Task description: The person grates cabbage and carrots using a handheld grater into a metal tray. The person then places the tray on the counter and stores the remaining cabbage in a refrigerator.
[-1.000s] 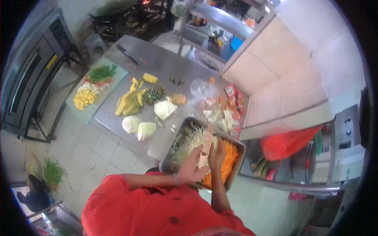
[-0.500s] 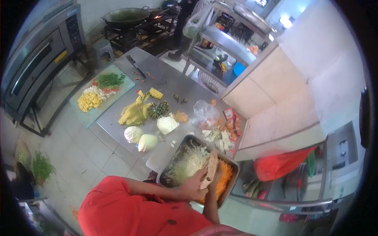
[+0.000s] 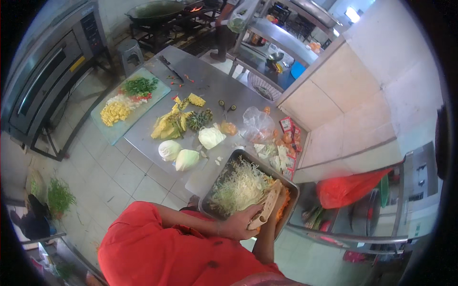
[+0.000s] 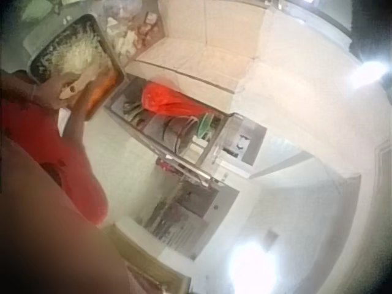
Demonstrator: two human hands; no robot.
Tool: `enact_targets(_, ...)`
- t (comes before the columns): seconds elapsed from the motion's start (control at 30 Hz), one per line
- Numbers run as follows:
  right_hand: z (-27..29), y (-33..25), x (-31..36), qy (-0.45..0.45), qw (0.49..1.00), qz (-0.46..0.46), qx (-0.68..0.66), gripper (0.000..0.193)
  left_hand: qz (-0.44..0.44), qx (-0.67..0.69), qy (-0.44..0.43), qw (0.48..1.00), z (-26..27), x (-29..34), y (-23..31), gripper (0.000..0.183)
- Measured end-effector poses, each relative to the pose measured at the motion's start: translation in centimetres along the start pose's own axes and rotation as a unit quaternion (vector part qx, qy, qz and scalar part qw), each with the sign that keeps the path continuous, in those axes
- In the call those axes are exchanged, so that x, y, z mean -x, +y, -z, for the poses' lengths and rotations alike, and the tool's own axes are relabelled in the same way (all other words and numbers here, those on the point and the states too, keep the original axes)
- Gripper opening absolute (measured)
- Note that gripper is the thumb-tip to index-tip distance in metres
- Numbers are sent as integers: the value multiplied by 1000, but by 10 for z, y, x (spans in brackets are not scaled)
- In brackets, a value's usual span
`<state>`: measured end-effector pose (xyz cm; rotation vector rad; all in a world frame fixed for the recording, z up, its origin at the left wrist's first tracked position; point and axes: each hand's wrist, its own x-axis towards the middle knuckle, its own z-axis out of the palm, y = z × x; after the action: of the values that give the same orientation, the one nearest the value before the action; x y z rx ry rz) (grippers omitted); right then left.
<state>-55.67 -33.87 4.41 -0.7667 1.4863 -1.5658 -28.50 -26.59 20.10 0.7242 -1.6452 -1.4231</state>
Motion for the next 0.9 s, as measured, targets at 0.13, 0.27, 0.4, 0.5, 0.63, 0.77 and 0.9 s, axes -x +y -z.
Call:
enact_targets(0.13,-24,-56,16,43,998,15,-45,37,188,17,-75,979,38,-9,1,63)
enact_targets(0.27,-19,-99,55,36,923,-104,-370,51,109,175,97,974,47,1,-43,43)
enact_targets(0.4,-45,-96,62,-11,930,-83,-359,49,144,282,131,940,54,-16,-6,49)
enact_targets(0.5,-50,-91,70,-57,987,3,-152,39,134,173,65,974,57,-16,-17,56)
enact_targets(0.63,-59,-111,88,-33,980,-77,-180,32,178,247,124,944,49,-19,-8,60)
enact_targets(0.77,-60,-109,89,-43,960,-76,-266,27,113,196,120,967,35,-17,-5,63)
enact_targets(0.9,-65,-96,81,-1,989,112,96,23,101,147,94,979,34,-19,-3,68)
